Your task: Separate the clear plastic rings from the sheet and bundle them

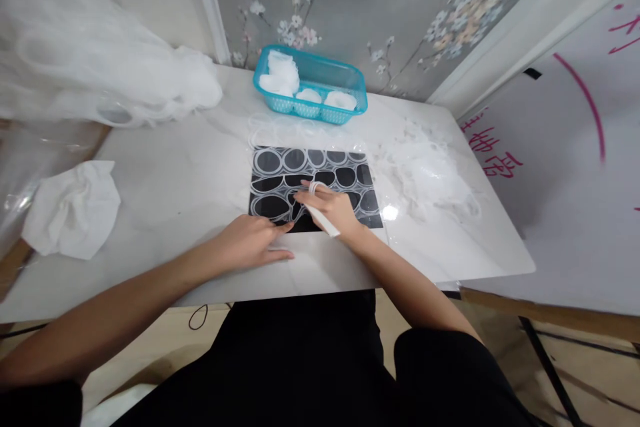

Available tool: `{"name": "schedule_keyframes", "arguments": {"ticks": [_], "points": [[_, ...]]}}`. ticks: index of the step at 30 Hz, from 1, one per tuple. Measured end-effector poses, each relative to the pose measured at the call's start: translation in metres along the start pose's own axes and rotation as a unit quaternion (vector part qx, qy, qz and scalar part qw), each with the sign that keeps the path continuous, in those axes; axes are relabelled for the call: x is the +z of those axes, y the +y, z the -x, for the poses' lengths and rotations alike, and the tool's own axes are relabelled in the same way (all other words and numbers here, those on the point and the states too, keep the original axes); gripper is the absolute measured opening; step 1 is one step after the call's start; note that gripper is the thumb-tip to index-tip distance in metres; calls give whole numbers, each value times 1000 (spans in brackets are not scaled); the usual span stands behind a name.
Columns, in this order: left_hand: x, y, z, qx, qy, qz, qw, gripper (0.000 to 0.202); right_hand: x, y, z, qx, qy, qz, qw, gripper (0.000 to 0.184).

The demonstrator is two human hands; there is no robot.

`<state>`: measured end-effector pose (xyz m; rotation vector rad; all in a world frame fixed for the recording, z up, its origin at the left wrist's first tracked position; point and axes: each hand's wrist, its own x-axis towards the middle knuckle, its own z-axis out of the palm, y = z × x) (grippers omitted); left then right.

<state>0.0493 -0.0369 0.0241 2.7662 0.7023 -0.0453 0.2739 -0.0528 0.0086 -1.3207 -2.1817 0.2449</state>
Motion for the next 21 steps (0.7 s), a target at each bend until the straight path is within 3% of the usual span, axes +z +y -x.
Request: {"name": "schedule_keyframes", "arguments": {"ticks": [3,5,8,10,13,16,19,21], "points": [[-1,0,0,-3,-7,9,1000,64,-26,15,-33,21,122,18,992,25],[-3,0,0,-12,-12,9,1000,65,-51,25,-58,45,232,17,971,21],[-7,-3,1,-30,-22,5,999,64,-87,32,-88,82,421,-50,902,20],[-13,-6,1,-41,-14,27,999,59,-102,29,-96,109,483,-131,859,22],[-23,-11,-1,-77,62,131,986,47,-109,14,-97,162,434,-270,844,30],[-42,-11,-11,-131,210,267,931,43,-112,-9,-94,180,333,-429,820,33],[-76,1,-28,-148,365,368,842,37,-122,-30,-93,181,289,-609,716,21],[-106,16,-40,-124,437,414,788,33,-130,-40,-93,170,259,-703,640,16]]}}
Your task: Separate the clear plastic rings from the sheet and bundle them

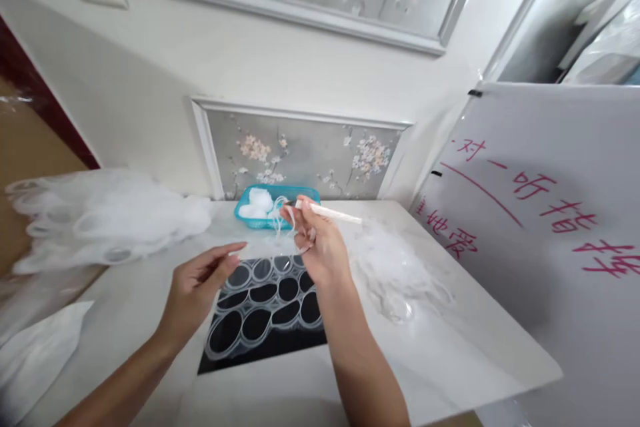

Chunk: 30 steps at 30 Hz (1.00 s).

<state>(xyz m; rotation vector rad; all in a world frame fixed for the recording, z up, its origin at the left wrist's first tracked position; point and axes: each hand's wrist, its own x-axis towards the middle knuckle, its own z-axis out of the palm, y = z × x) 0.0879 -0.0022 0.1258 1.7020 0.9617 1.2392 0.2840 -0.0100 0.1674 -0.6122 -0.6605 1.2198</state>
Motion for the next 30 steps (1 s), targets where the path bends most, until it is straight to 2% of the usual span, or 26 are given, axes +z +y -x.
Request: {"name": "schedule_keyframes", "arguments": {"ticks": [2,4,7,11,16,23,27,30], "points": [[9,31,-13,27,23,56,998,31,4,-5,3,29,-11,-69,997,14],[18,55,-21,42,27,76,996,31,5,-8,5,43,-12,-94,995,14],[30,71,-28,38,49,63,996,36,3,-7,5,62,-18,-92,994,16],[39,65,-32,32,73,2,997,37,4,-3,6,74,-14,-101,992,15],[34,59,-33,68,99,-110,987,23,9,4,7,92,-32,-96,991,15],[26,60,-31,-1,24,-66,997,30,10,2,10,105,-53,-70,991,14],[26,55,-32,-8,16,-119,993,30,8,3,7,104,-76,-47,991,15],[23,53,-34,-18,-8,-189,982,28,-2,9,-6,83,-96,24,992,18]]}}
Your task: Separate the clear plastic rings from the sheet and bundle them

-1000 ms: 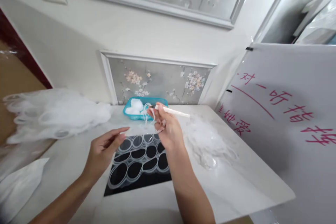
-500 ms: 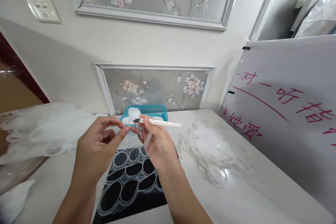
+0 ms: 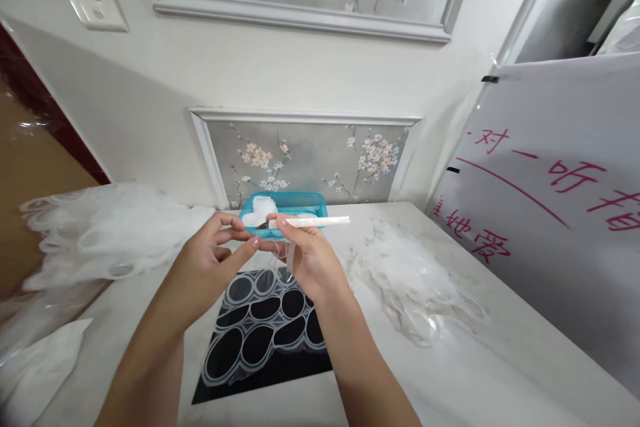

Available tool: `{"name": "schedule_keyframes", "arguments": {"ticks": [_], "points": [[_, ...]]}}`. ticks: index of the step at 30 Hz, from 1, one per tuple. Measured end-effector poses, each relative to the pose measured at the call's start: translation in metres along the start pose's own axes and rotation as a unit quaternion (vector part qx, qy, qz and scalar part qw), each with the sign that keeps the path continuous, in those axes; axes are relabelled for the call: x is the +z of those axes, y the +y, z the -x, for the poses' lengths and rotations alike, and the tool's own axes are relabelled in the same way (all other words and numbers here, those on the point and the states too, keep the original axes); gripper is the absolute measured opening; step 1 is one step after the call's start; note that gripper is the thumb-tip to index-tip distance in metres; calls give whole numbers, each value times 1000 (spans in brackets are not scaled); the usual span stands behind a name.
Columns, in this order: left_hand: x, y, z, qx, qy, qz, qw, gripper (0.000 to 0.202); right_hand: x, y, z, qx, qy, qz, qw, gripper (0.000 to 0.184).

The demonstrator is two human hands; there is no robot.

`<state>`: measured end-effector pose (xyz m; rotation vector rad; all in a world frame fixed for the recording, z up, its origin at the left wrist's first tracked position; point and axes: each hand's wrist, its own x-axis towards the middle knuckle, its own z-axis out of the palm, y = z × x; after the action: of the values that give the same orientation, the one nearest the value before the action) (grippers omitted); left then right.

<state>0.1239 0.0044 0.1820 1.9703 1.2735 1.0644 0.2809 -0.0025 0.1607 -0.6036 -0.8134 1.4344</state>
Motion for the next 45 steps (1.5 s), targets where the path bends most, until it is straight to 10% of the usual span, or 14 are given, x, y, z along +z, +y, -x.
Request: {"name": "schedule_keyframes", "arguments": {"ticks": [4,11,15,20,27,38,45], "points": [[-10,-3,-1,-26,-79,-139,987,34,-29,10,-21,15,-11,199,980,23],[-21,-14,-1,-27,-172,-265,948,53,-60,32,-35,191,-91,511,833,32],[-21,-18,-1,0,-167,-254,953,52,-61,31,-32,177,-23,596,783,45],[-19,-22,-1,63,-154,-228,959,41,-51,11,-19,31,72,531,844,49],[-7,-16,-4,165,-161,-140,963,42,-15,-9,7,37,-103,297,949,65],[-7,-11,-4,249,-221,-43,942,66,1,-8,17,23,-107,125,986,78],[-1,-16,-5,312,-122,-116,935,60,5,-11,23,19,-103,131,986,89]]}}
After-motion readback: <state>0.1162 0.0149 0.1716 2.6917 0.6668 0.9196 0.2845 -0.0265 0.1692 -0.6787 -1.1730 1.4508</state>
